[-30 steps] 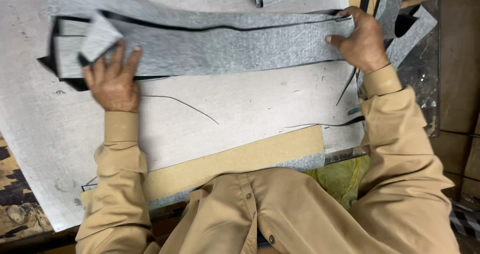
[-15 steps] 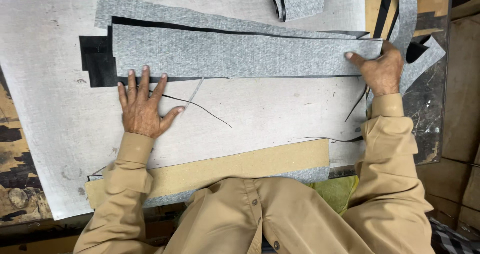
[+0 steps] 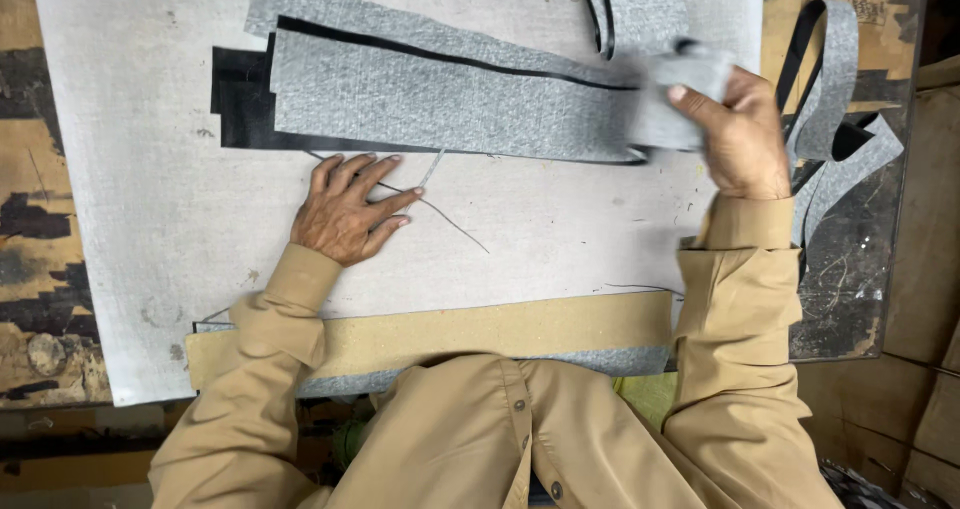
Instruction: The person aligns a long cardboard template strip on a sheet of gray felt-like fabric on a work table, holds it steady, and traces around its edge with a marker. They reposition the fabric and template several times and finally move the marked fabric pieces aside on the table.
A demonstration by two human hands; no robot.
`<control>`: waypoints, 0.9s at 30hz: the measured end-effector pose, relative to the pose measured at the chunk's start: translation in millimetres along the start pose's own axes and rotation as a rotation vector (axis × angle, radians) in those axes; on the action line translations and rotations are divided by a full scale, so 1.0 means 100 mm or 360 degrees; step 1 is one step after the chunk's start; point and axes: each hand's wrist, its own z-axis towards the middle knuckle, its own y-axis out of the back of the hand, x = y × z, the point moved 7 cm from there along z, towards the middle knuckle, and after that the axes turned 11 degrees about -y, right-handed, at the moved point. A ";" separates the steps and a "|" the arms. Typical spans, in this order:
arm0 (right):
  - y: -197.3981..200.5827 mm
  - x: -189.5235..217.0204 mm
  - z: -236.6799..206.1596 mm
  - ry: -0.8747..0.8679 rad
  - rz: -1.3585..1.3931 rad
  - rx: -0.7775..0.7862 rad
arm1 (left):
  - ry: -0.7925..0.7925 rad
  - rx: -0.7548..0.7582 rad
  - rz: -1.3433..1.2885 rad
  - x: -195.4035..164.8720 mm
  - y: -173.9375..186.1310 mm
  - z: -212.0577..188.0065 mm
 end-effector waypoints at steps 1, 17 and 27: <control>-0.39 0.10 -0.01 0.0079 0.0408 0.0546 | -0.0080 0.0010 -0.0019 -0.02 0.00 0.00; -1.86 -0.24 0.48 0.0162 -0.0520 0.0049 | 0.0066 -0.0670 -0.0173 0.37 0.62 0.72; -1.96 -0.08 0.41 0.0035 -0.0268 -0.0082 | -0.0149 0.0566 -0.0581 0.21 0.33 2.07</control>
